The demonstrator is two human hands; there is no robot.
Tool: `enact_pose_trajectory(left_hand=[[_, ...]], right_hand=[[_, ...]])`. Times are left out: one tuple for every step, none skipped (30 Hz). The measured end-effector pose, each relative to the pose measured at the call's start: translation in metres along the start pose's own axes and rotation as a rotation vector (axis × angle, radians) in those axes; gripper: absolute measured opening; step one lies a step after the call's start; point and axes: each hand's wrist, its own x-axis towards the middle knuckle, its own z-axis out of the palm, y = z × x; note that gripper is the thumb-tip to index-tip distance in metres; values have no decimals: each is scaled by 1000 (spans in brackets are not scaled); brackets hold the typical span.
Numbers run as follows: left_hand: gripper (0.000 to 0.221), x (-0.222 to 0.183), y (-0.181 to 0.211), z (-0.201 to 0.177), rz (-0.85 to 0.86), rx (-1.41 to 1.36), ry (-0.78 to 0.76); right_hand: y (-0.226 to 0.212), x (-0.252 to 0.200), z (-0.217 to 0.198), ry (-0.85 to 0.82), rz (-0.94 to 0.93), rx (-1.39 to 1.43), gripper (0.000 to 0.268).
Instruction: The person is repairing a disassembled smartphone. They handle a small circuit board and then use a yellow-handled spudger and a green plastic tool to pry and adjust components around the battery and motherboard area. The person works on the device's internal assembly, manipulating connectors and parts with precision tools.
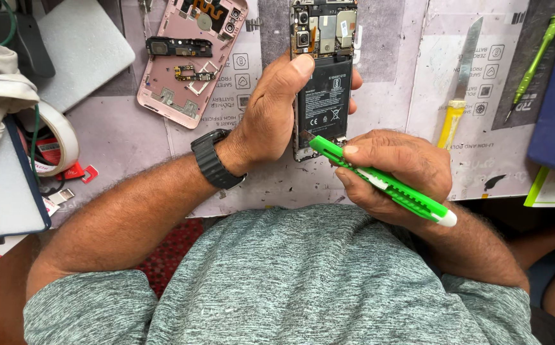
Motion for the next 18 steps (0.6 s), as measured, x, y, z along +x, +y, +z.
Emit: enact_pose_trajectory(left_hand=[[57,0,0,1,-7,-9,8],[56,0,0,1,-13,-17,16],[55,0,-1,1,-17,-27,20],[54,-1,-1,2,-20,-37,25],[54,-1,-1,2,-24,-46,30],[54,-1,-1,2,-13,-31,32],[53,0,-3,2,-4,-17,35],[53,0,-4,3,6,-3,38],[53,-1,-6,3,12,-1,44],[52,-1,-8,4,19,1,49],[52,-1,-9,4,27,2,53],[52,-1,-11,5,38,8,54],[51,-2,-12,5,49,14,54],[51,-2,-13,6,61,19,55],[50,-3,-13,6,67,30,50],[48,-3,-13,6,73,42,45],[48,-4,-13,7,73,50,45],[48,-4,-13,8,73,59,45]], right_hand=[[0,-1,0,-2,9,0,29],[0,-2,-1,-11,30,10,29],[0,-2,-1,-19,53,21,29],[0,-2,-1,-27,75,31,29],[0,-2,-1,-30,77,39,29],[0,-1,-1,-33,79,47,29],[0,-1,-1,-37,82,55,29],[-1,0,-2,-38,80,51,29],[-3,0,-1,-39,78,47,29],[-4,1,-1,-39,76,43,29],[-6,1,1,-27,84,17,29],[-9,0,3,-14,92,-10,29],[-11,0,3,-2,99,-37,28],[-12,1,3,-13,90,-47,29],[-13,2,2,-25,80,-56,29],[-14,3,2,-36,70,-65,29],[-15,3,0,-56,62,-79,29],[-17,4,-1,-75,54,-92,30]])
